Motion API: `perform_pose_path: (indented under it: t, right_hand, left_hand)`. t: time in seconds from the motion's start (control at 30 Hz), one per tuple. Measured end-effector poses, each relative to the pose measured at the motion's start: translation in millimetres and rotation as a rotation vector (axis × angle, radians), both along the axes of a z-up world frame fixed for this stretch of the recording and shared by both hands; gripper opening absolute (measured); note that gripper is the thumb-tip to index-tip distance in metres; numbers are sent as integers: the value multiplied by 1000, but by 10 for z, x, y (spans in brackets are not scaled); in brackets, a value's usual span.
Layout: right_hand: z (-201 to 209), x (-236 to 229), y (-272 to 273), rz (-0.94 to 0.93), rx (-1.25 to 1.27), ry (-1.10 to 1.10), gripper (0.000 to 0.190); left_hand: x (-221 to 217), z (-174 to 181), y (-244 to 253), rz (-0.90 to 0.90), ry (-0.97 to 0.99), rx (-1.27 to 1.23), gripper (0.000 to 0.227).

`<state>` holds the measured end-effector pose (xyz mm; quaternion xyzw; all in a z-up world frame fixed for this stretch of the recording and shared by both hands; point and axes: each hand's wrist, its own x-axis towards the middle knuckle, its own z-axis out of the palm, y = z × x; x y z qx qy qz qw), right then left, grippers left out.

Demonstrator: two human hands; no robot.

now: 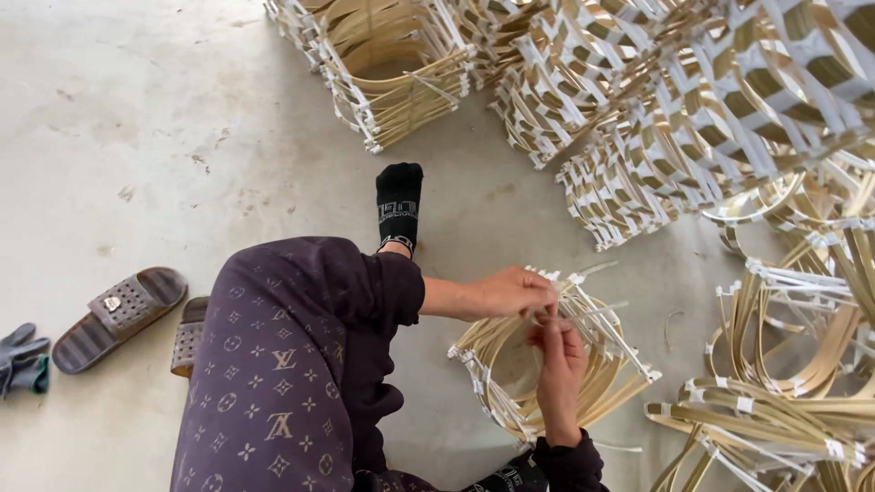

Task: Assembling square bamboo frames by interlocking strips and securing them with plastic ties.

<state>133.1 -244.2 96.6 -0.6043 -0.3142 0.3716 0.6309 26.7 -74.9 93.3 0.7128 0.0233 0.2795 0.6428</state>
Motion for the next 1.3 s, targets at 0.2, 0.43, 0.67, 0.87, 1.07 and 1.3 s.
perform_pose_path:
  t: [0.2, 0.43, 0.67, 0.87, 1.07, 1.3]
  right_hand:
    - [-108, 162, 38, 64, 25, 567, 22]
    - [-206, 215, 18, 56, 123, 503, 24]
    - [-172, 63, -67, 58, 98, -129, 22]
    - [-216, 53, -64, 54, 91, -88, 26]
    - [87, -16, -2, -27, 61, -122, 24]
    - [161, -88, 24, -52, -24, -132, 19]
  left_hand:
    - [170, -784, 301, -119, 473, -681, 37]
    - [457, -1326, 533, -83, 270, 394, 19]
    - [-10, 49, 150, -76, 393, -346, 27]
    - [-155, 811, -34, -172, 159, 5, 22]
    - [-95, 193, 74, -98, 556, 206, 32]
    - [24, -315, 63, 51, 443, 279, 15]
